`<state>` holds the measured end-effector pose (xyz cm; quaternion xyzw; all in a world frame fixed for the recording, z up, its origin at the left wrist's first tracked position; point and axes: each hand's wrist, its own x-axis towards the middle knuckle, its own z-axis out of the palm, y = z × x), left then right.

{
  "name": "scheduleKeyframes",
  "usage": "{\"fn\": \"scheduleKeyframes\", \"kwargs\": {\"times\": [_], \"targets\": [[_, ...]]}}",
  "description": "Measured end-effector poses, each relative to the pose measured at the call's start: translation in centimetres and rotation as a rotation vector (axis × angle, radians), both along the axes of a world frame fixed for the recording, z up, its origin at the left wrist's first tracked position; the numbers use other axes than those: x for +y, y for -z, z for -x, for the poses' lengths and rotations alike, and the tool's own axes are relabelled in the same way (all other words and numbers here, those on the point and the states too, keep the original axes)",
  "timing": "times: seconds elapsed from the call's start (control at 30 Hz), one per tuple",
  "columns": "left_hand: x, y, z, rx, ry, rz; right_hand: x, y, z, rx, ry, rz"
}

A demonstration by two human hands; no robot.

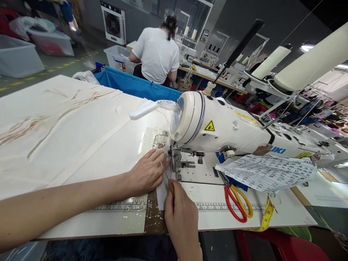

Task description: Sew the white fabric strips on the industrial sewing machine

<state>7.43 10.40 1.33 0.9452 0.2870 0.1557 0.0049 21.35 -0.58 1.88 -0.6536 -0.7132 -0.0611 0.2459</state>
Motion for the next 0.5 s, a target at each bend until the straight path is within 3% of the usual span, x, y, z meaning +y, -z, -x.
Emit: {"fn": "scheduleKeyframes", "kwargs": {"times": [0.3, 0.5], "targets": [[1.6, 0.2, 0.5, 0.025, -0.008, -0.108, -0.4, 0.3, 0.2, 0.203, 0.000, 0.085], [0.1, 0.4, 0.2, -0.030, 0.053, -0.082, -1.0, 0.3, 0.2, 0.203, 0.001, 0.052]]}}
